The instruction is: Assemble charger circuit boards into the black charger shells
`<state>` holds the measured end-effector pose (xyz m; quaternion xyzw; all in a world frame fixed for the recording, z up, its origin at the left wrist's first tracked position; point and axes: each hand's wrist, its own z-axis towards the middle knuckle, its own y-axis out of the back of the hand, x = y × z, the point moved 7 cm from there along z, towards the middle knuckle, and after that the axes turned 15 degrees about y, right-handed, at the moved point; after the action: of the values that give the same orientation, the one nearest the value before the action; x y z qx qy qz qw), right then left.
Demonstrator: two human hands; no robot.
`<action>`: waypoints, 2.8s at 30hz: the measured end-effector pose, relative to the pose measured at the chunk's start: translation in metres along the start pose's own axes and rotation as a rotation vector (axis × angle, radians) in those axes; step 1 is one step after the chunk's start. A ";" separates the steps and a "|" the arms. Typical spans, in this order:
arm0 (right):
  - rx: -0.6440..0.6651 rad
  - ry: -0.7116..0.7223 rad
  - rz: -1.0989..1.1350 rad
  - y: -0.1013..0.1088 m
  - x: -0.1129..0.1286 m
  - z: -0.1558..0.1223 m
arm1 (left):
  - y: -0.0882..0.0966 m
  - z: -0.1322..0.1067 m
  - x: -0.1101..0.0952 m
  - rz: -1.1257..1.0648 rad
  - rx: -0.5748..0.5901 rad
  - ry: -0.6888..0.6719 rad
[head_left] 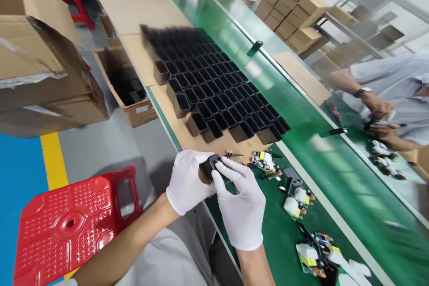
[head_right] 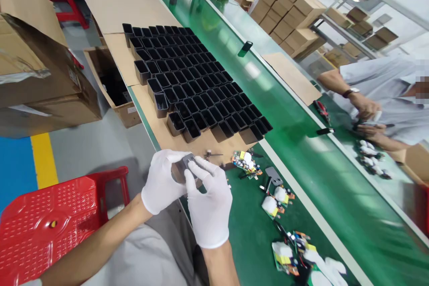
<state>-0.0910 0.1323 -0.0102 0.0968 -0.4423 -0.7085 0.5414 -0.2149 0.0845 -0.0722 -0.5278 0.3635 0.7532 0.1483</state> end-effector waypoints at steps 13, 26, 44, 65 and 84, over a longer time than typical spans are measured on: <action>-0.046 0.247 -0.161 -0.006 0.018 -0.011 | 0.014 -0.012 -0.003 -0.038 -0.148 -0.079; 0.041 0.400 -0.268 -0.016 0.015 -0.021 | 0.010 -0.017 0.009 -0.042 -0.188 -0.195; -0.137 0.296 -0.227 -0.021 0.010 -0.035 | 0.019 -0.012 0.001 -0.025 -0.198 -0.316; -0.079 0.349 -0.279 -0.016 0.017 -0.027 | 0.019 -0.010 0.001 -0.002 -0.139 -0.334; -0.149 0.246 -0.119 -0.020 0.018 -0.039 | 0.018 -0.018 0.024 -0.001 -0.190 -0.210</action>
<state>-0.0878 0.0971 -0.0411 0.1685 -0.3124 -0.7528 0.5543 -0.2231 0.0551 -0.0904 -0.4578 0.2727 0.8353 0.1352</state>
